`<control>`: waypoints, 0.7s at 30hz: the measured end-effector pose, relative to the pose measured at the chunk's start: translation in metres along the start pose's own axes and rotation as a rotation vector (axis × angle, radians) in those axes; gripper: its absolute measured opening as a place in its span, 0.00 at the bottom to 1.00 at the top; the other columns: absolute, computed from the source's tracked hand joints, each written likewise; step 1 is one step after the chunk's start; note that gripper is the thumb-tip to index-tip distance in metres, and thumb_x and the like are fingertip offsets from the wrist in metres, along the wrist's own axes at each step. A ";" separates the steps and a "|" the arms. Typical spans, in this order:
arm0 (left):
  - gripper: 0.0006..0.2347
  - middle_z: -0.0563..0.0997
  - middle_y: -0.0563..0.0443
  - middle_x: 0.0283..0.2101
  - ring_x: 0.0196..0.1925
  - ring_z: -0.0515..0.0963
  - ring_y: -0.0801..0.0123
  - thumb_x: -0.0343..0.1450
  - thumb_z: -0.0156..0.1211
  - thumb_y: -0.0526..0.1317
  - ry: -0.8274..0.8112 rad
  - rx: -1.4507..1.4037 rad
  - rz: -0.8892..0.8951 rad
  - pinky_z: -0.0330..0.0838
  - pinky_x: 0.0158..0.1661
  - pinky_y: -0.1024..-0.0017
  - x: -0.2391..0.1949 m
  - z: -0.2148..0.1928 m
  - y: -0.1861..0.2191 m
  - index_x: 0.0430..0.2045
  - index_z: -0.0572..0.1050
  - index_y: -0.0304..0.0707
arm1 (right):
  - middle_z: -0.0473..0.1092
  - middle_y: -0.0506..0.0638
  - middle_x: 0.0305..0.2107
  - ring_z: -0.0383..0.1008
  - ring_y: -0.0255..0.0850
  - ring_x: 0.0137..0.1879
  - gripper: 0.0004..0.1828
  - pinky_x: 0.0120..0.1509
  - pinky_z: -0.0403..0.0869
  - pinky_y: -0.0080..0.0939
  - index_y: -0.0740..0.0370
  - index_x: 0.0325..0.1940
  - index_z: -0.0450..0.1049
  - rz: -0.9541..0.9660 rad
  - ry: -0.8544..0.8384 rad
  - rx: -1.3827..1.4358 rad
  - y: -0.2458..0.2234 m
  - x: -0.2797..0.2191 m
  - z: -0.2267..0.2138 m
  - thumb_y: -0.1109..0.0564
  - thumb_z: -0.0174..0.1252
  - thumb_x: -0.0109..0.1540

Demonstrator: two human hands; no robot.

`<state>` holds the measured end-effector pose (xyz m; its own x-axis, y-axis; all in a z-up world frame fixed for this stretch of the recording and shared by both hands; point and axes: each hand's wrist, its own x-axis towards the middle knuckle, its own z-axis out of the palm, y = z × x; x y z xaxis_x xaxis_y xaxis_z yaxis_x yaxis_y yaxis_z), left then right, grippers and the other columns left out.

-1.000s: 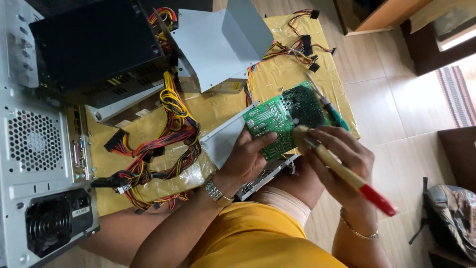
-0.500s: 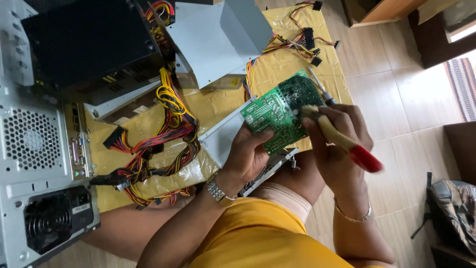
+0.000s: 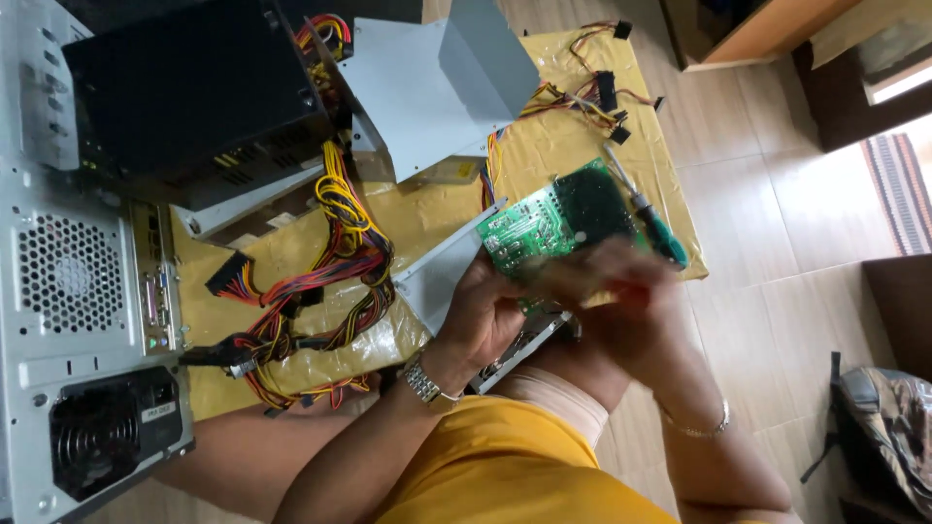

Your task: The person uses a screwdriver to remove screws from a computer power supply unit and then uses a brush to clean dust from the internal components and circuit board.

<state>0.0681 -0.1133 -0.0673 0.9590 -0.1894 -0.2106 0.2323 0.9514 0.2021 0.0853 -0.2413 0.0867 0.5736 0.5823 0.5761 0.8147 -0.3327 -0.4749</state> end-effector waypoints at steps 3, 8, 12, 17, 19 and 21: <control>0.24 0.78 0.42 0.44 0.46 0.80 0.52 0.60 0.52 0.19 -0.033 0.029 0.036 0.80 0.41 0.62 -0.007 0.009 0.006 0.51 0.66 0.35 | 0.71 0.60 0.29 0.73 0.61 0.35 0.13 0.39 0.70 0.60 0.65 0.37 0.74 0.327 0.071 -0.683 0.008 -0.005 -0.008 0.53 0.67 0.64; 0.23 0.75 0.45 0.45 0.50 0.77 0.57 0.60 0.56 0.20 -0.015 0.127 0.053 0.77 0.47 0.62 0.017 -0.043 -0.016 0.49 0.65 0.37 | 0.79 0.52 0.31 0.79 0.48 0.35 0.04 0.38 0.76 0.44 0.61 0.38 0.81 0.096 -0.063 -0.026 -0.002 0.027 0.012 0.60 0.64 0.60; 0.25 0.76 0.42 0.47 0.51 0.78 0.52 0.61 0.52 0.18 -0.037 0.077 0.069 0.77 0.51 0.58 -0.006 0.009 0.002 0.54 0.66 0.33 | 0.76 0.59 0.35 0.76 0.60 0.39 0.11 0.48 0.75 0.53 0.64 0.40 0.80 0.147 0.088 -0.197 0.010 0.024 0.005 0.54 0.58 0.68; 0.22 0.79 0.42 0.49 0.56 0.78 0.56 0.65 0.58 0.20 -0.111 0.111 0.070 0.72 0.60 0.57 0.021 -0.045 -0.023 0.53 0.74 0.38 | 0.74 0.43 0.25 0.80 0.48 0.37 0.14 0.40 0.77 0.44 0.53 0.27 0.79 -0.008 0.022 -0.101 0.004 0.023 0.038 0.53 0.55 0.66; 0.25 0.78 0.41 0.50 0.56 0.77 0.55 0.63 0.55 0.19 -0.088 0.102 0.070 0.73 0.58 0.56 0.003 -0.010 -0.009 0.56 0.70 0.35 | 0.76 0.49 0.29 0.79 0.51 0.38 0.09 0.40 0.77 0.46 0.57 0.35 0.80 0.017 0.121 -0.272 0.003 0.036 0.024 0.54 0.60 0.67; 0.27 0.76 0.41 0.51 0.56 0.77 0.53 0.62 0.52 0.17 -0.069 0.094 0.075 0.74 0.57 0.55 -0.009 0.011 0.000 0.58 0.66 0.32 | 0.77 0.54 0.34 0.77 0.55 0.38 0.07 0.41 0.77 0.49 0.62 0.42 0.81 0.032 0.220 -0.443 0.017 0.027 0.025 0.56 0.64 0.68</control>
<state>0.0611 -0.1138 -0.0547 0.9825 -0.1376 -0.1256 0.1702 0.9372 0.3044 0.1125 -0.2121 0.0775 0.5647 0.4122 0.7150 0.7265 -0.6594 -0.1936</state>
